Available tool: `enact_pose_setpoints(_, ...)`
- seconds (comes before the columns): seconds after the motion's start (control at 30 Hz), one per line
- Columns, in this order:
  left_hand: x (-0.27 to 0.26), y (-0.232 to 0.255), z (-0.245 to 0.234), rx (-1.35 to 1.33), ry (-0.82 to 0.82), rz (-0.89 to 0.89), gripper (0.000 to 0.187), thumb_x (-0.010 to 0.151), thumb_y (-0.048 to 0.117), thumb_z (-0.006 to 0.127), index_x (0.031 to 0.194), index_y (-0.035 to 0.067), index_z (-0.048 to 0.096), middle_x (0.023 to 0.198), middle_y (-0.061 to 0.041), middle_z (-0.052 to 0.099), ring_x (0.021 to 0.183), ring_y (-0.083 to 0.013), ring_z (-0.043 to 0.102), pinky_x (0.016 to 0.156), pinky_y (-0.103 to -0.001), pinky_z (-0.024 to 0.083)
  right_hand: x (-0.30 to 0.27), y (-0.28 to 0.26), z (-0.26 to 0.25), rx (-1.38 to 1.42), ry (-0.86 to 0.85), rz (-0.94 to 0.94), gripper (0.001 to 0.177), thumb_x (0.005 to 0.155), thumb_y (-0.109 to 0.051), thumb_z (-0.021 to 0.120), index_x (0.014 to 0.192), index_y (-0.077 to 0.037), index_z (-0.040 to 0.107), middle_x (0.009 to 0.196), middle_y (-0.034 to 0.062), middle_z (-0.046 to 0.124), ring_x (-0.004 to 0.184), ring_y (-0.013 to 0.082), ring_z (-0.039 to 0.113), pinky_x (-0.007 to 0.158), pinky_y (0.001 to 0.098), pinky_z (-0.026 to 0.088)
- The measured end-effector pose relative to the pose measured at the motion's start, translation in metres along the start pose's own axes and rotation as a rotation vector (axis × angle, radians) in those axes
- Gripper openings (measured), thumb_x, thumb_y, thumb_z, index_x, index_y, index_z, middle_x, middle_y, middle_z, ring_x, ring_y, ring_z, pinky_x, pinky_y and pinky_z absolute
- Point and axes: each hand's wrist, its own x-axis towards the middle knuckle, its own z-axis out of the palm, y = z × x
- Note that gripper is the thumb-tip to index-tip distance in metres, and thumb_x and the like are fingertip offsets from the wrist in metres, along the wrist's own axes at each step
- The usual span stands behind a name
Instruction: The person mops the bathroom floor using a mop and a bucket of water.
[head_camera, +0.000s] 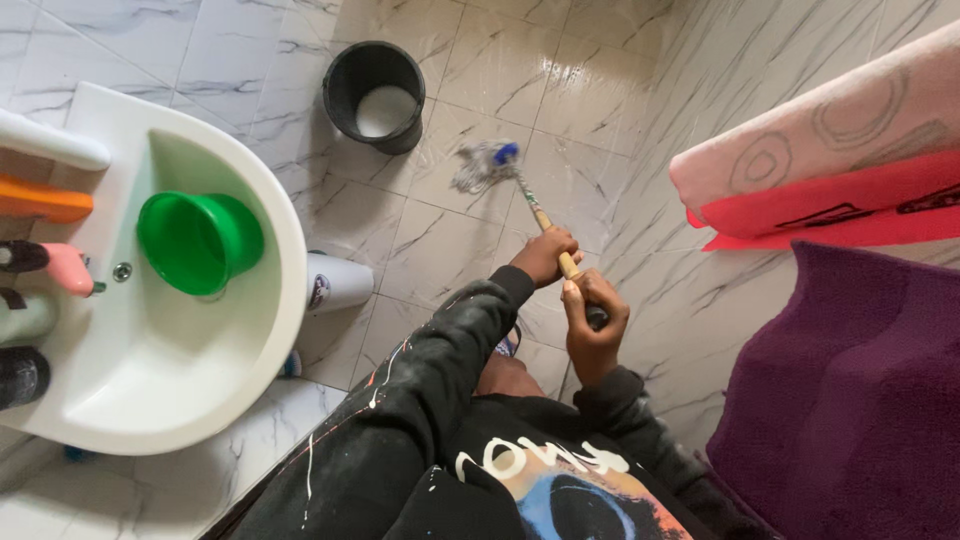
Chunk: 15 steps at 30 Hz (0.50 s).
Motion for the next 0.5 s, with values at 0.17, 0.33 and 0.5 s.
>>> enact_pose_setpoints(0.17, -0.039, 0.011, 0.006, -0.004, 0.013, -0.081, 0.026, 0.092, 0.032, 0.07, 0.084, 0.008, 0.065, 0.093, -0.012, 0.065, 0.1, -0.0343, 0.063, 0.082, -0.048, 0.052, -0.035, 0.008, 0.012, -0.241, 0.057, -0.216, 0.027, 0.098, 0.004, 0.065, 0.075, 0.001, 0.051, 0.072, 0.0044, 0.05, 0.076, 0.0109, 0.047, 0.078, 0.029, 0.04)
enact_pose_setpoints(0.33, -0.067, 0.016, -0.015, -0.016, -0.263, -0.12, 0.025, 0.078, 0.029, 0.076, 0.094, 0.01, 0.077, 0.091, -0.017, 0.071, 0.09, -0.036, 0.07, 0.08, -0.045, 0.057, -0.066, -0.013, 0.025, -0.015, 0.059, 0.038, 0.024, 0.096, -0.002, 0.064, 0.074, 0.004, 0.055, 0.072, 0.0015, 0.058, 0.072, 0.0074, 0.054, 0.068, 0.0251, 0.043)
enact_pose_setpoints(0.5, -0.109, 0.029, -0.038, -0.046, -0.365, -0.207, 0.023, 0.077, 0.026, 0.075, 0.09, 0.007, 0.08, 0.085, -0.021, 0.074, 0.082, -0.0385, 0.072, 0.075, -0.045, 0.058, -0.091, -0.038, 0.045, 0.085, 0.055, 0.147, 0.031, 0.097, -0.004, 0.062, 0.07, 0.003, 0.05, 0.072, 0.002, 0.054, 0.071, 0.0087, 0.053, 0.069, 0.0265, 0.044)
